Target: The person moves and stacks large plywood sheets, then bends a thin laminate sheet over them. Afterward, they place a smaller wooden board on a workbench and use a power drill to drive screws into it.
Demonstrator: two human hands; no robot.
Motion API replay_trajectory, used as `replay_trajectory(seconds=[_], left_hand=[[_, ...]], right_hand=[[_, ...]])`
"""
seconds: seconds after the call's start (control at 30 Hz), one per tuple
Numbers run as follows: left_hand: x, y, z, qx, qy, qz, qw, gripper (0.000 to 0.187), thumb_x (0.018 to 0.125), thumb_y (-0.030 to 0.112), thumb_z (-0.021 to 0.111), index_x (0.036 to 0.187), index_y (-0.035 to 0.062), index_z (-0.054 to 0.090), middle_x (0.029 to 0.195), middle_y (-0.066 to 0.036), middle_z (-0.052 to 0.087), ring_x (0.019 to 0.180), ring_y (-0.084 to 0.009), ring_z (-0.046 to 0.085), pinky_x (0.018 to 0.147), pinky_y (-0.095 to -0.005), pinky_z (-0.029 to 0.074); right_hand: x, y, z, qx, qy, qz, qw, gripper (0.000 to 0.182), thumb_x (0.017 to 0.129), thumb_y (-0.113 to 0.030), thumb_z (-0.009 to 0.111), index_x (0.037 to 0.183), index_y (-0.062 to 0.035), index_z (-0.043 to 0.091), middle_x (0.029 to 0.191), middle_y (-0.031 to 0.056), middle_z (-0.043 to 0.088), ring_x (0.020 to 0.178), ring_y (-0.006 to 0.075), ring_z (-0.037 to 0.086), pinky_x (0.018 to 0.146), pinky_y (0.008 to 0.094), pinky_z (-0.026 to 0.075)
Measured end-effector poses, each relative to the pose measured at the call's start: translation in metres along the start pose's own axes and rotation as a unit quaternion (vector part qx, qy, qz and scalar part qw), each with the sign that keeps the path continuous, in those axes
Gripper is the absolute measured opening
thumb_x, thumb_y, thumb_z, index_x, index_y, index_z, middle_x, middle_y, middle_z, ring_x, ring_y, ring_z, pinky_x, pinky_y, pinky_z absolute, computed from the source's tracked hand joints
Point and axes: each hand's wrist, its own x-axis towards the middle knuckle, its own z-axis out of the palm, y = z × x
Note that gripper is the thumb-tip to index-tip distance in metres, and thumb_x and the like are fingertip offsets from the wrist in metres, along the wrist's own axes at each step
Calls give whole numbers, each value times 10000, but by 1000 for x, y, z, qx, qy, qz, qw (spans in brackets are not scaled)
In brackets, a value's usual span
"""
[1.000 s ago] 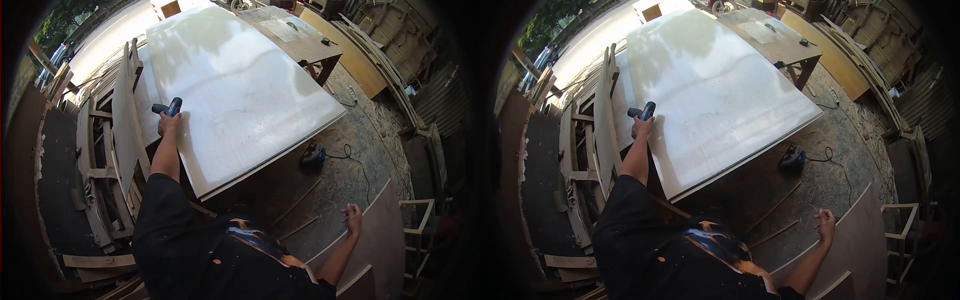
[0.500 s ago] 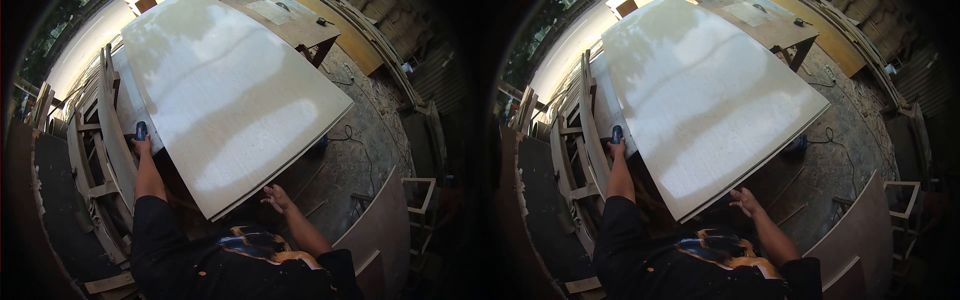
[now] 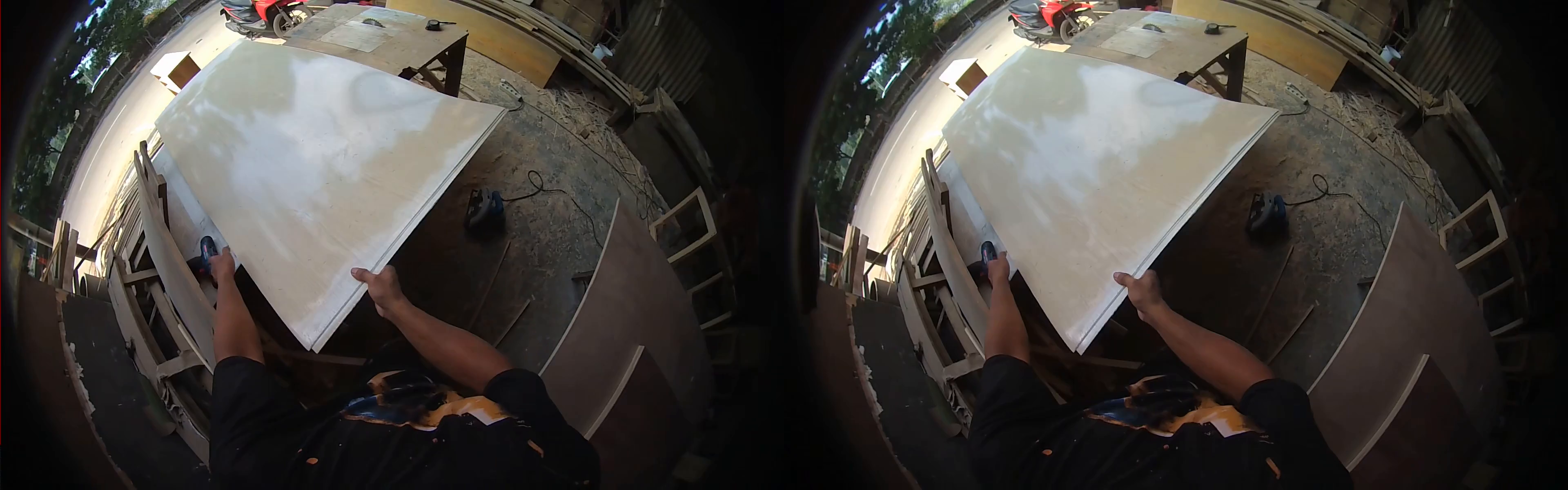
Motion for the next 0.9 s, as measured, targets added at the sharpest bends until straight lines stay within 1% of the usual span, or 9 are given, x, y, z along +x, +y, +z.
replay_trajectory(seconds=[0.1, 0.2, 0.4, 0.5, 0.63, 0.73, 0.83, 0.87, 0.9], left_hand=[[-65, 7, -14, -213, -120, -122, 962, 601, 753, 427, 543, 1192, 18, 494, 1002, -212, 574, 946, -322, 560, 836, -459, 436], [-62, -15, 7, -348, -279, -83, 891, 551, 797, 410, 487, 1168, 3, 475, 1018, -179, 535, 917, -294, 537, 802, -464, 447], [-57, -26, 15, -324, -330, 15, 886, 542, 810, 400, 474, 1189, 13, 452, 1064, -183, 514, 934, -308, 530, 824, -477, 430], [-61, -25, 26, -306, -355, 54, 882, 537, 818, 393, 466, 1201, 19, 438, 1091, -185, 502, 944, -317, 526, 836, -484, 420], [-89, -24, 68, -278, -397, 94, 869, 530, 828, 385, 455, 1218, 27, 420, 1128, -188, 486, 958, -329, 521, 853, -494, 406], [-108, -101, 78, -254, -430, 117, 859, 526, 836, 379, 447, 1230, 33, 406, 1155, -190, 473, 969, -338, 517, 866, -502, 396], [-140, -122, 115, -224, -467, 141, 844, 522, 843, 373, 439, 1242, 39, 392, 1183, -192, 461, 979, -347, 513, 879, -509, 386], [-151, -127, 127, -213, -480, 151, 837, 521, 846, 371, 437, 1246, 41, 388, 1192, -193, 457, 982, -350, 512, 883, -512, 383], [-156, -126, 136, -202, -495, 164, 829, 520, 849, 369, 434, 1250, 43, 383, 1201, -194, 453, 986, -353, 511, 887, -514, 380]], right_hand=[[-8, -13, -6, -9, 6, -44, 999, 174, 725, -97, 651, 760, 68, 608, 741, 80, 603, 683, 134, 536, 631, 308, 438], [-25, -35, -12, -57, 14, -81, 995, 183, 718, -110, 626, 638, 46, 573, 630, 53, 560, 598, 103, 489, 546, 312, 413], [-91, -89, -9, -218, -18, -128, 967, 286, 735, -157, 604, 541, 37, 523, 521, 17, 481, 545, 85, 432, 487, 319, 377], [-107, -86, -8, -171, -27, -199, 965, 313, 729, -161, 600, 505, 30, 494, 483, 12, 438, 511, 88, 413, 458, 325, 359], [-153, -123, -33, -224, -30, -152, 962, 261, 724, -145, 597, 555, 42, 529, 519, 28, 486, 541, 88, 440, 488, 317, 377], [-174, -133, -67, -172, 1, -194, 966, 341, 688, -160, 566, 467, 41, 402, 464, 51, 365, 522, 82, 390, 463, 330, 356], [-190, -140, -124, -128, 27, -151, 980, 280, 681, -141, 616, 555, 85, 508, 553, 60, 460, 598, 110, 428, 540, 325, 395], [-209, -156, -143, -159, 33, -94, 982, 266, 711, -84, 609, 872, 125, 578, 803, 135, 607, 729, 175, 574, 683, 295, 452], [-201, -144, -172, -131, 46, -110, 984, 287, 707, -86, 605, 909, 115, 576, 831, 140, 611, 751, 187, 587, 706, 294, 454]])
